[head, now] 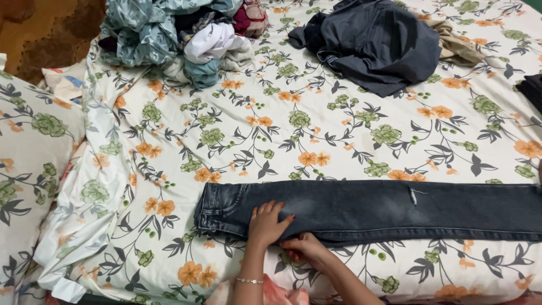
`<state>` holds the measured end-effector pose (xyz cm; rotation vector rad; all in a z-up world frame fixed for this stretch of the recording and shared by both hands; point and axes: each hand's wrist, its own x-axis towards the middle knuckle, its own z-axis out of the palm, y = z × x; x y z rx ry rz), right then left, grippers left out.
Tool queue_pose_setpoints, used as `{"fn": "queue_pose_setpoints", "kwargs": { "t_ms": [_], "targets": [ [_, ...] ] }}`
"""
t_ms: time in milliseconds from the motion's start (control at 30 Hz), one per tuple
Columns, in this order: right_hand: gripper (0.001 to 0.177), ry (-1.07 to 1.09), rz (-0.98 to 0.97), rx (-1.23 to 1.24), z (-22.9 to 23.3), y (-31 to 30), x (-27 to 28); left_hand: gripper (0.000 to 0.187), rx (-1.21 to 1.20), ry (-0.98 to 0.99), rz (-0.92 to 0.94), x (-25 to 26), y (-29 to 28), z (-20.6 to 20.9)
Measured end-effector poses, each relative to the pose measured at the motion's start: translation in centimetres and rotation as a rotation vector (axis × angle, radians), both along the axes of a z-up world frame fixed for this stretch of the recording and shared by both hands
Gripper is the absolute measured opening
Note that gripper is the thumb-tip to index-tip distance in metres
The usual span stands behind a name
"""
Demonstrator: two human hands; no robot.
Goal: The person irons a pair of dark jeans laid out on a bed. They smooth the fabric, use an iron to press the legs and waist, flip the jeans over, and continue ironing the other side.
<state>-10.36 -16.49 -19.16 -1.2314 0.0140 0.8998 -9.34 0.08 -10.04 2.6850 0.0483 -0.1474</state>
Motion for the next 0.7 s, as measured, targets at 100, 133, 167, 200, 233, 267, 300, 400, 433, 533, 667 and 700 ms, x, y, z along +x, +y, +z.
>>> {"fn": "queue_pose_setpoints", "kwargs": {
  "t_ms": [100, 133, 167, 200, 233, 267, 300, 400, 433, 533, 667, 700],
  "targets": [
    [0.033, 0.029, 0.114, -0.106, 2.2, 0.4, -0.3, 0.061, 0.070, 0.067, -0.021, 0.6, 0.2, -2.0],
    [0.034, -0.003, 0.122, -0.163, 2.6, 0.7, -0.7, 0.062, 0.075, 0.080, -0.020, 0.8, 0.3, -2.4],
    [0.036, -0.035, 0.130, -0.221, 2.8, 1.1, -1.0, 0.062, 0.080, 0.093, -0.019, 0.9, 0.4, -2.7],
    [0.038, -0.066, 0.138, -0.279, 2.8, 1.3, -1.2, 0.062, 0.084, 0.107, -0.017, 1.0, 0.5, -2.9],
    [0.038, -0.096, 0.122, -0.248, 2.6, 1.6, -1.6, 0.064, 0.088, 0.139, -0.021, 1.2, 0.6, -3.1],
    [0.038, -0.126, 0.106, -0.218, 2.1, 1.9, -2.6, 0.065, 0.091, 0.172, -0.024, 1.3, 0.6, -3.2],
    [0.039, -0.156, 0.091, -0.189, 1.7, 2.2, -3.4, 0.066, 0.094, 0.205, -0.027, 1.4, 0.6, -3.3],
    [0.039, -0.054, 0.026, -0.068, 1.7, 2.7, -4.8, 0.071, 0.161, 0.228, -0.038, 1.5, 0.4, -3.5],
    [0.034, -0.004, 0.016, -0.085, 2.1, 2.7, -4.8, 0.071, 0.166, 0.243, -0.035, 1.5, 0.3, -3.5],
    [0.026, 0.143, -0.048, -0.080, 3.9, 2.3, -4.9, 0.073, 0.177, 0.269, -0.019, 1.6, 0.1, -3.4],
    [0.023, 0.128, -0.151, 0.020, 3.6, 2.6, -5.6, 0.073, 0.185, 0.251, 0.000, 1.8, 0.1, -3.6],
    [0.023, 0.074, -0.158, 0.034, 3.2, 2.8, -5.9, 0.073, 0.189, 0.247, 0.001, 1.9, 0.1, -3.8]
  ]
}}
